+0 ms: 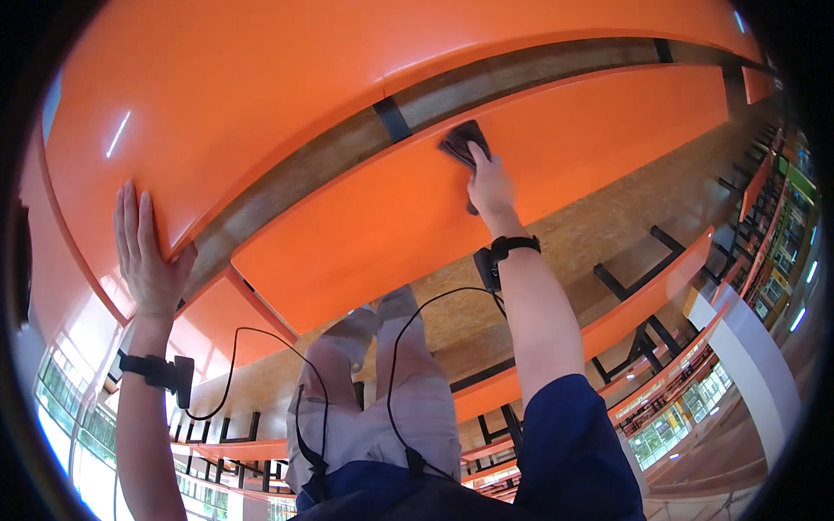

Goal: Cleaning long orange dining tables with a cloth.

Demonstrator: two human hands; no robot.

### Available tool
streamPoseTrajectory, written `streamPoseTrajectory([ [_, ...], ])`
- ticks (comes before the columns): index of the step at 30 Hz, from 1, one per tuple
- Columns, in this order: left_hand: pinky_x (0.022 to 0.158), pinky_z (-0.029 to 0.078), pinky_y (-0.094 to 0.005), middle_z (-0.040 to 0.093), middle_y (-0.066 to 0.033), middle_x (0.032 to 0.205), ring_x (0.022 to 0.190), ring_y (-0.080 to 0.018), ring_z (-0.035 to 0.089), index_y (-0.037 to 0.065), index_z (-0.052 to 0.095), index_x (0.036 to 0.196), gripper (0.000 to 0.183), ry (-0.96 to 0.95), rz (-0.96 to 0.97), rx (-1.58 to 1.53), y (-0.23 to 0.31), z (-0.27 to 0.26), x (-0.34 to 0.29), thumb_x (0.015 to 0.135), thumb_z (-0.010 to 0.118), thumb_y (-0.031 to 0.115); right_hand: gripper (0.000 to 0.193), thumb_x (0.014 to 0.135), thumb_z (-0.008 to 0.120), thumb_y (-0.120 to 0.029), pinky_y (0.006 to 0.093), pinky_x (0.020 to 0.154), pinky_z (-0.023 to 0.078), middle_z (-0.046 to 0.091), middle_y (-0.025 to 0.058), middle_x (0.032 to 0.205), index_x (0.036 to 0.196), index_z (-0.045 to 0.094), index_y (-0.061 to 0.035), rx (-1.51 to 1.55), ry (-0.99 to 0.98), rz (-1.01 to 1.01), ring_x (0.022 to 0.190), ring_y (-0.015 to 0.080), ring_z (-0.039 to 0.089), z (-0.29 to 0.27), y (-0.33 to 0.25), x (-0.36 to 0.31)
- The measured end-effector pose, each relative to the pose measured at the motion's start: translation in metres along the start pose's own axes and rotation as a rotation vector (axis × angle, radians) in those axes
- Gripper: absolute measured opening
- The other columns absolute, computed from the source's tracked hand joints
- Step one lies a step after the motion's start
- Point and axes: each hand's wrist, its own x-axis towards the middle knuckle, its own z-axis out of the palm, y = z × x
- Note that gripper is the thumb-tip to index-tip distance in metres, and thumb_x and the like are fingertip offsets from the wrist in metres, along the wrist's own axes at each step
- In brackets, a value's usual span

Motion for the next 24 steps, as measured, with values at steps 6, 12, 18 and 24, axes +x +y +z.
streamPoseTrajectory([
  [6, 0.111, 0.033, -0.0473, 0.038, -0.0170, 0.146, 0.135, -0.0350, 0.036, 0.006, 0.039, 0.138, 0.081, -0.007, -0.018, 0.029, 0.002, 0.005, -0.002, 0.063, 0.068, 0.006, 0.058, 0.084, 0.056, -0.013, 0.0455, 0.073, 0.051, 0.058, 0.0178, 0.098, 0.140, 0.041, -0.0172, 0.083, 0.031, 0.161, 0.089, 0.0350, 0.061, 0.035, -0.048, -0.020],
  [12, 0.110, 0.032, -0.0479, 0.038, -0.0184, 0.145, 0.133, -0.0391, 0.038, 0.004, 0.039, 0.139, 0.071, 0.010, 0.009, 0.021, -0.007, -0.005, 0.002, 0.073, 0.063, 0.014, 0.053, 0.083, 0.054, -0.010, 0.0447, 0.065, 0.051, 0.056, 0.0151, 0.088, 0.134, 0.050, -0.0227, 0.272, -0.153, -0.294, 0.081, 0.0318, 0.060, 0.082, -0.209, -0.098],
  [18, 0.110, 0.035, -0.0439, 0.043, -0.0152, 0.143, 0.134, -0.0335, 0.039, 0.004, 0.040, 0.139, 0.072, 0.061, 0.052, 0.016, -0.009, 0.005, 0.008, 0.073, 0.068, 0.007, 0.043, 0.084, 0.053, -0.011, 0.0427, 0.065, 0.051, 0.057, 0.0126, 0.089, 0.123, 0.060, -0.0277, 0.336, -0.190, -0.244, 0.079, 0.0292, 0.062, 0.108, -0.174, -0.163],
  [24, 0.109, 0.036, -0.0413, 0.044, -0.0129, 0.143, 0.133, -0.0308, 0.041, 0.006, 0.043, 0.138, 0.070, 0.086, 0.077, 0.001, -0.019, 0.001, 0.007, 0.073, 0.069, 0.006, 0.055, 0.076, 0.059, -0.001, 0.0451, 0.086, 0.049, 0.060, 0.0195, 0.105, 0.127, 0.058, -0.0187, 0.252, 0.079, -0.021, 0.100, 0.0373, 0.058, 0.082, -0.016, -0.141],
])
